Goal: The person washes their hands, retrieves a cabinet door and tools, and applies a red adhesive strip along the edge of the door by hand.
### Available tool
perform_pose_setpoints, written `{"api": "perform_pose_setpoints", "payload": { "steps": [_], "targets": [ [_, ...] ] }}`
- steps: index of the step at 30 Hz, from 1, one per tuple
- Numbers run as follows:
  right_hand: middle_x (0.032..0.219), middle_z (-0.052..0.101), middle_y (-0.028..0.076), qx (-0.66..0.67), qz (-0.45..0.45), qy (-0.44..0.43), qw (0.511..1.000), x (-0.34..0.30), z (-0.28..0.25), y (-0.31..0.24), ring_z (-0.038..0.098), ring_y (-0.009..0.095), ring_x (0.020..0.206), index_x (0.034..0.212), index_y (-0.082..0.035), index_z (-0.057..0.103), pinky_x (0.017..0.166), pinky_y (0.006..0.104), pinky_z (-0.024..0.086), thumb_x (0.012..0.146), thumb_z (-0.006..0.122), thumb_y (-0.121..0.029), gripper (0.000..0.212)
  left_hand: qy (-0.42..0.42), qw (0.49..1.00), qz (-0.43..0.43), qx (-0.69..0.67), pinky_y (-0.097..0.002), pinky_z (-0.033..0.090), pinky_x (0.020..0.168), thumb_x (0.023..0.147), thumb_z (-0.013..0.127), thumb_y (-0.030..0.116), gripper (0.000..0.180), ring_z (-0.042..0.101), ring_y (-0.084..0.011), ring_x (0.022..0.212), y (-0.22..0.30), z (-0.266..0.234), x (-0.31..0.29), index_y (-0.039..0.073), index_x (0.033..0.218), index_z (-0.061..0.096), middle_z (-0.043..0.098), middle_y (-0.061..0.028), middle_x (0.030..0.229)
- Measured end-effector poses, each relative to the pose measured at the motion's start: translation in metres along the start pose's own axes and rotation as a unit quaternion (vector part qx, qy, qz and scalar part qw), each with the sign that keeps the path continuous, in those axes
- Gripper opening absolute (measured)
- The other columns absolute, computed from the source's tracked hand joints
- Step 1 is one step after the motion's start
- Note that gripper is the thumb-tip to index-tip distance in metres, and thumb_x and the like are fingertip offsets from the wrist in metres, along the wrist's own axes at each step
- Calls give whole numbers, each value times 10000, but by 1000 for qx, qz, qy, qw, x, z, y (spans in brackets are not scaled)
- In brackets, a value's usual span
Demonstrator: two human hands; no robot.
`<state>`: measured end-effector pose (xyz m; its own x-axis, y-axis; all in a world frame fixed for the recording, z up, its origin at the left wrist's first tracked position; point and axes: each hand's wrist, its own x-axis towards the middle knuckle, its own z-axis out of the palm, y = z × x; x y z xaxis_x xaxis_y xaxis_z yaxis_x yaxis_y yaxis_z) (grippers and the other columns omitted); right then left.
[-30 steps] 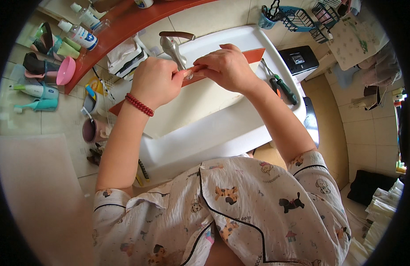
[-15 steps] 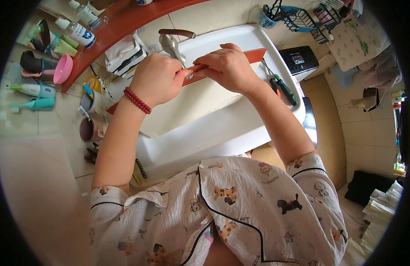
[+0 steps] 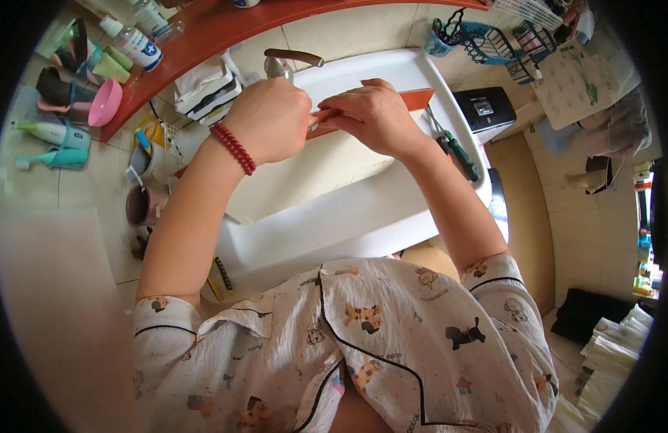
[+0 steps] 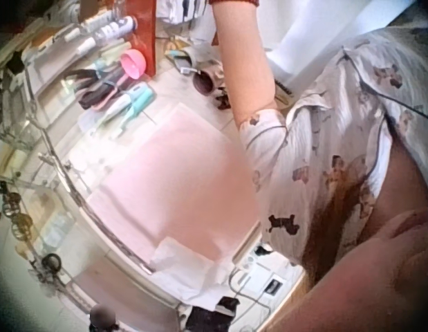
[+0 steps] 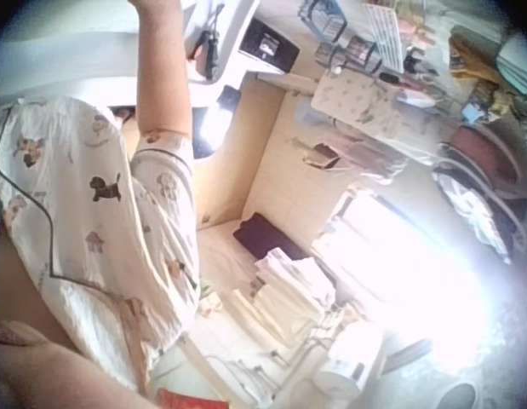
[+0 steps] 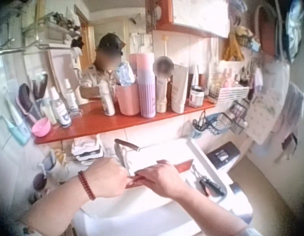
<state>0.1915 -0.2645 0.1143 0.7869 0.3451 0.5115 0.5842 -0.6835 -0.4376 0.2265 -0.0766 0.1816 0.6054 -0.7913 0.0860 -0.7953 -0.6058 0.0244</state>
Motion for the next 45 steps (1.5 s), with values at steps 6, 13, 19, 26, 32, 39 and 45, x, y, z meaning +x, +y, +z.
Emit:
{"api": "perform_pose_setpoints", "payload": {
  "steps": [6,13,19,26,32,39,45],
  "targets": [
    [807,675,47,10,-29,23,999,-6,0,-1,618,226,761,909,-97,677,765,361,431,771,656,-241,201,-30,994,-21,-101,-390,481,597,775,608,162,195,588,-343,610,-4,-18,-12,-12,695,648,593,-195,659],
    [802,675,46,8,-11,6,1000,-9,-3,0,623,241,738,906,-99,680,730,358,451,776,649,-233,189,30,989,57,-129,-381,440,541,725,598,57,86,541,-365,562,-4,-6,-18,-24,733,627,571,-191,641],
    [764,676,43,9,-1,3,1000,-3,-4,-2,628,228,693,892,-88,681,703,339,459,764,660,-196,169,76,994,-4,-75,-378,445,543,736,609,62,81,562,-345,576,-1,1,-24,-11,737,644,586,-183,643],
    [733,661,12,30,1,16,999,-1,2,1,609,224,677,843,-133,676,677,339,444,783,643,-253,138,129,982,-23,-135,-371,456,557,745,625,65,70,577,-319,594,-2,7,-32,8,768,658,607,-160,672],
    [727,656,19,18,-9,22,1000,-3,3,3,603,229,662,832,-130,668,644,336,447,784,642,-259,140,115,973,-50,-194,-360,443,535,748,645,62,73,562,-309,571,-6,8,-33,-8,764,644,603,-159,681],
    [751,668,26,12,-1,19,1000,0,0,2,616,234,668,855,-108,682,653,345,465,755,665,-231,159,139,982,-65,-111,-280,468,569,767,644,30,124,598,-195,596,5,16,-33,-18,880,663,634,-136,721],
    [740,675,71,14,-18,23,999,1,1,2,635,233,657,870,-42,673,637,328,486,742,674,-134,158,85,941,-106,-309,-390,475,591,745,637,85,64,599,-319,667,-6,11,-36,22,734,630,618,-139,719]
  ]
}}
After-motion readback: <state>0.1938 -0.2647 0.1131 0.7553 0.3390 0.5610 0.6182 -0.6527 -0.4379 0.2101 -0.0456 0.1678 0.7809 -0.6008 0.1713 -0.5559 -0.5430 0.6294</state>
